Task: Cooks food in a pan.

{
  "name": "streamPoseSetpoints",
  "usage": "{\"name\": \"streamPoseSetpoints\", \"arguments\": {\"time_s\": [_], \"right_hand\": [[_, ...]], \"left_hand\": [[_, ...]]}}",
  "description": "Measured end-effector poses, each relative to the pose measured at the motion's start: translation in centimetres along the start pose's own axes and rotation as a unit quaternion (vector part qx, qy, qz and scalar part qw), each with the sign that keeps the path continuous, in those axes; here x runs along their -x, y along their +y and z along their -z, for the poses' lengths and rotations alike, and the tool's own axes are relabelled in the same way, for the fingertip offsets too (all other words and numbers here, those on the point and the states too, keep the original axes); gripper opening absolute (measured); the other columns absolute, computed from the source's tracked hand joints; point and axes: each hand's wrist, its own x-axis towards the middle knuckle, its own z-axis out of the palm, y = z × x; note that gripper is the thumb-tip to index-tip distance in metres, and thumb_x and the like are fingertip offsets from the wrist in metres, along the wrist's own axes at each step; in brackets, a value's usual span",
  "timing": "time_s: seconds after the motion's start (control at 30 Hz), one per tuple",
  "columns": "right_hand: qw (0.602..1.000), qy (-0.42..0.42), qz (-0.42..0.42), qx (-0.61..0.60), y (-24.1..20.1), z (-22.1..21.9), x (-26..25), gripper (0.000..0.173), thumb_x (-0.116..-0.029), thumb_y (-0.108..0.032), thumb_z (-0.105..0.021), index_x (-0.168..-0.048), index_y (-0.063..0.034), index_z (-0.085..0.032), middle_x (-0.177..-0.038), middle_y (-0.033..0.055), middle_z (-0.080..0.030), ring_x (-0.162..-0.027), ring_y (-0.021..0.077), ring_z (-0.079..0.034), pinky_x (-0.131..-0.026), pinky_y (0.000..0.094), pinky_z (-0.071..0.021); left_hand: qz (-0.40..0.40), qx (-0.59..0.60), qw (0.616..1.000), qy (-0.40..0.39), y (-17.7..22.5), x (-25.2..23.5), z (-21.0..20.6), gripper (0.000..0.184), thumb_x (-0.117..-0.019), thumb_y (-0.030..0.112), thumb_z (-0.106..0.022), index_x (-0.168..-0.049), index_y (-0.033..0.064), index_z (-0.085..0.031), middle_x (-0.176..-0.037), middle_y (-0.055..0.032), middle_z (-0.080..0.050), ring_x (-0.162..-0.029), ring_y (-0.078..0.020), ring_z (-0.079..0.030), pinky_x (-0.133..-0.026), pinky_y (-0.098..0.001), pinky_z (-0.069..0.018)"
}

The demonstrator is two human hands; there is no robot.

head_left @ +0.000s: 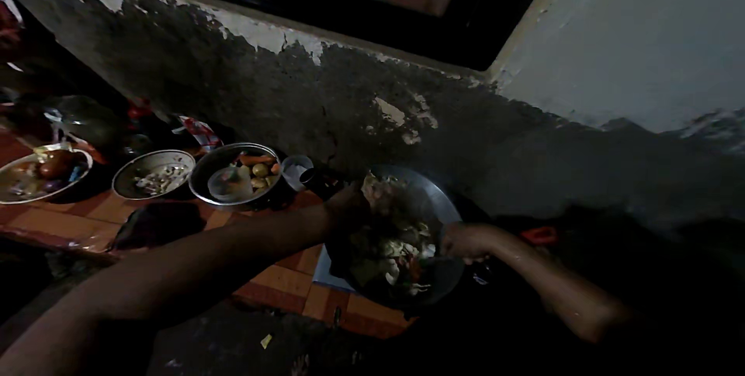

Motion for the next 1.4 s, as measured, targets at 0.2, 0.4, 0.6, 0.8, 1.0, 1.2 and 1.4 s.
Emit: {"name": "streamPoseSetpoints", "arguments": {"time_s": [0.2,0.4,0.6,0.8,1.0,1.2,1.4], "right_hand": [[0.977,0.095,0.07,-0.175,2.0,-4.0,-3.4,0.031,-0.1075,-0.015,-0.053,-0.136,-0.0077,-0.064,-0.097,0.0153,-0.066,-0.069,0.0169,-0.057,-0.067,0.0349,-0.0512],[0.969,0.134,0.047,-0.202,2.6,-4.1,-1.0,0.032,-0.108,-0.016,-0.052,-0.138,-0.0098,-0.063,-0.1,0.0158,-0.066,-0.074,0.0196,-0.059,-0.072,0.038,-0.0516],[0.971,0.186,0.032,-0.144,2.6,-2.6,2.2,0.034,-0.1087,-0.017,-0.051,-0.14,-0.01,-0.064,-0.115,0.0221,-0.069,-0.096,0.0334,-0.067,-0.091,0.0521,-0.0514],[0.977,0.165,0.036,-0.132,2.0,-4.9,1.0,0.033,-0.108,-0.017,-0.051,-0.137,-0.0089,-0.065,-0.126,0.0229,-0.067,-0.113,0.0397,-0.065,-0.1,0.059,-0.0476],[0.977,0.147,0.043,-0.149,2.8,-3.8,1.9,0.034,-0.1081,-0.016,-0.052,-0.139,-0.0085,-0.064,-0.112,0.0229,-0.069,-0.093,0.0339,-0.067,-0.089,0.0523,-0.052],[0.976,0.162,0.028,-0.142,2.7,-1.4,5.1,0.033,-0.1089,-0.016,-0.052,-0.139,-0.0082,-0.063,-0.104,0.0186,-0.067,-0.081,0.0244,-0.061,-0.081,0.0427,-0.0507],[0.969,0.22,0.022,-0.112,3.2,0.6,7.3,0.029,-0.1073,-0.015,-0.055,-0.132,-0.0119,-0.069,-0.092,0.0118,-0.069,-0.073,0.019,-0.06,-0.072,0.0387,-0.0512]], "left_hand": [[0.049,0.044,0.997,0.049,-2.0,-0.5,-2.7,0.026,-0.1045,0.01,-0.051,-0.114,-0.0092,-0.067,-0.116,-0.0286,-0.068,-0.121,-0.0473,-0.059,-0.114,-0.0604,-0.0344],[0.068,0.059,0.992,0.088,-2.1,0.6,-3.3,0.025,-0.1051,0.005,-0.047,-0.112,-0.0094,-0.067,-0.112,-0.0281,-0.068,-0.116,-0.0452,-0.062,-0.11,-0.0588,-0.0375],[0.064,0.037,0.987,0.146,-1.7,1.1,-2.9,0.021,-0.1031,0.003,-0.051,-0.11,-0.0046,-0.07,-0.112,-0.023,-0.07,-0.115,-0.0408,-0.063,-0.111,-0.0567,-0.0378],[0.04,0.07,0.992,0.1,-0.1,1.2,-4.0,0.023,-0.1034,0.0,-0.049,-0.113,-0.0117,-0.065,-0.116,-0.031,-0.066,-0.12,-0.0486,-0.059,-0.118,-0.063,-0.0283],[0.026,0.053,0.993,0.098,0.1,1.9,-2.9,0.022,-0.1027,-0.002,-0.049,-0.113,-0.0106,-0.066,-0.116,-0.0299,-0.066,-0.118,-0.0465,-0.06,-0.112,-0.0591,-0.0351],[0.052,0.018,0.981,0.184,-0.2,3.0,-1.6,0.021,-0.1012,-0.001,-0.053,-0.111,-0.0019,-0.072,-0.113,-0.0211,-0.07,-0.116,-0.0394,-0.063,-0.111,-0.0545,-0.0391],[0.069,-0.061,0.961,0.26,-0.8,4.0,0.8,0.017,-0.0955,-0.002,-0.062,-0.106,0.0042,-0.074,-0.099,-0.0148,-0.072,-0.098,-0.0337,-0.068,-0.1,-0.0517,-0.0463]]}}
